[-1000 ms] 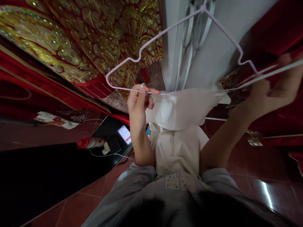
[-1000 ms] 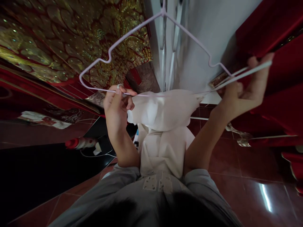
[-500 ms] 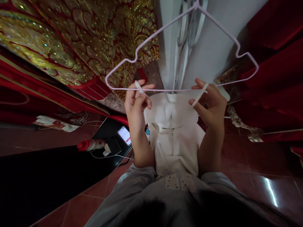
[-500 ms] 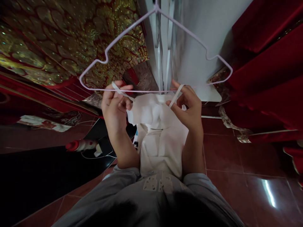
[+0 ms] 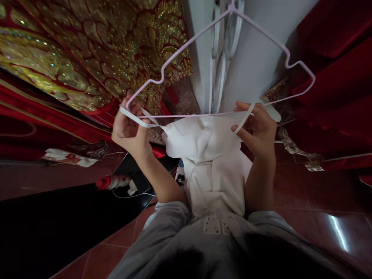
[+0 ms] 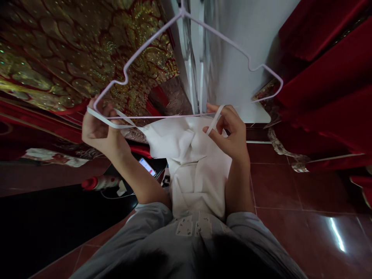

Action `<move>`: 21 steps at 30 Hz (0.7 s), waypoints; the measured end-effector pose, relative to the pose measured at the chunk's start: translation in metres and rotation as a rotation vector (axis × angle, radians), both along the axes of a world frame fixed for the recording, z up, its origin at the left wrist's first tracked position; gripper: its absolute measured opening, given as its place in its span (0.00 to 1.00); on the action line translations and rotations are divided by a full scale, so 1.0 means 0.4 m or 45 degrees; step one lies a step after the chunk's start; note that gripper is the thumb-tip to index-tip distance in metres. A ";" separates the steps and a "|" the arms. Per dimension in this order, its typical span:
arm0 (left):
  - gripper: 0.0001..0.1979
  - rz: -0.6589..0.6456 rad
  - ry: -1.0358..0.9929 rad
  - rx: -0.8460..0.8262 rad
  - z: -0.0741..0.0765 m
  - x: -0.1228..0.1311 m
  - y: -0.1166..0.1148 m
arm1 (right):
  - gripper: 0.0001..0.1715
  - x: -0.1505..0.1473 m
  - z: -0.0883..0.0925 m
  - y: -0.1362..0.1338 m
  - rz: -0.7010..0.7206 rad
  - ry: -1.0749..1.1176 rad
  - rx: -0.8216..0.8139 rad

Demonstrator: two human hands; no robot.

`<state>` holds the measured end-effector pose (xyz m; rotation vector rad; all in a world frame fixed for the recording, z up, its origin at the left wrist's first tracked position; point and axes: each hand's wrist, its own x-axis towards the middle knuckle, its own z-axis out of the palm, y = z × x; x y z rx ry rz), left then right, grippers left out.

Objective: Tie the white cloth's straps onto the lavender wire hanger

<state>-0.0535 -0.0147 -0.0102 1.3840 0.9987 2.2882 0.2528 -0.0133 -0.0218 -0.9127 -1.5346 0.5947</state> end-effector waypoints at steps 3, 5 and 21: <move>0.10 -0.018 0.076 -0.021 0.036 -0.006 0.010 | 0.30 0.000 0.005 -0.002 -0.018 -0.008 0.021; 0.07 -0.073 0.152 -0.048 0.069 -0.002 0.019 | 0.30 -0.002 0.010 -0.005 -0.011 -0.021 0.000; 0.07 -0.168 0.638 -0.364 0.191 0.018 0.020 | 0.32 0.002 0.016 -0.013 0.039 -0.087 -0.073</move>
